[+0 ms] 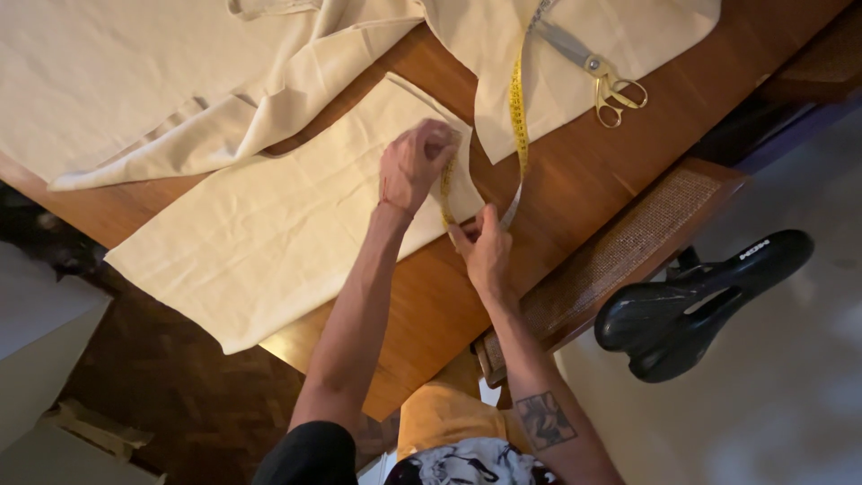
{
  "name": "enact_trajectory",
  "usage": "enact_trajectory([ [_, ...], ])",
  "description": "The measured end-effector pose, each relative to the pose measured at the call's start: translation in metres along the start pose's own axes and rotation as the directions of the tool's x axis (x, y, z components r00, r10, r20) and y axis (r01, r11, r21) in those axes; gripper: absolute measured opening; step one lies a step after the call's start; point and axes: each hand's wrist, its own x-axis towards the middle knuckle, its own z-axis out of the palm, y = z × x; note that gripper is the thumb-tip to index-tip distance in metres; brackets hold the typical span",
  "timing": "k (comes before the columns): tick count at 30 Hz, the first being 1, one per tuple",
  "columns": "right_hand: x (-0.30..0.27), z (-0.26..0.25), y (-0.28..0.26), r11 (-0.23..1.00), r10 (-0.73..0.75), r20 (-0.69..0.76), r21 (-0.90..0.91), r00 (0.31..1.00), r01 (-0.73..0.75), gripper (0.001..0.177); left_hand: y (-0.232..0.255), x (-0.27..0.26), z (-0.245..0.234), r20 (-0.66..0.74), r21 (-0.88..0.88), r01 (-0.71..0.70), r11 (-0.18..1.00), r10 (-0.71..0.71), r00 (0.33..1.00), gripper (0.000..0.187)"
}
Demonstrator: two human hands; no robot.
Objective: The recorder is cutting and measuring cream-colored fabric using scissors and a measuring tape on a workshop table.
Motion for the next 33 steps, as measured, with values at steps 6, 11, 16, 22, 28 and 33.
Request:
enact_trajectory([
  [6, 0.004, -0.008, 0.006, 0.981, -0.185, 0.065, -0.049, 0.981, 0.188, 0.039, -0.024, -0.04, 0.004, -0.017, 0.215, -0.274, 0.938, 0.284, 0.959, 0.019],
  [11, 0.005, -0.011, -0.006, 0.995, -0.095, 0.142, 0.033, 0.985, 0.091, 0.037, -0.019, -0.06, -0.015, 0.386, 0.246, -0.546, 0.801, 0.436, 0.813, 0.013],
  [16, 0.003, -0.007, 0.001, 0.985, -0.136, 0.094, -0.091, 0.986, 0.145, 0.043, -0.02, -0.061, -0.013, 0.401, 0.23, -0.535, 0.813, 0.421, 0.813, 0.016],
  [22, -0.003, -0.009, -0.002, 0.987, -0.148, 0.036, -0.064, 0.988, 0.15, 0.046, -0.029, -0.063, -0.009, 0.409, 0.256, -0.547, 0.797, 0.424, 0.808, 0.012],
  [28, -0.001, -0.008, -0.004, 0.997, -0.065, 0.028, -0.033, 0.998, 0.065, 0.045, -0.024, -0.06, -0.012, 0.44, 0.245, -0.555, 0.795, 0.419, 0.794, 0.012],
  [33, -0.001, -0.008, -0.006, 0.999, -0.037, 0.035, 0.009, 0.999, 0.037, 0.043, -0.017, -0.058, -0.017, 0.463, 0.196, -0.552, 0.811, 0.42, 0.781, 0.011],
])
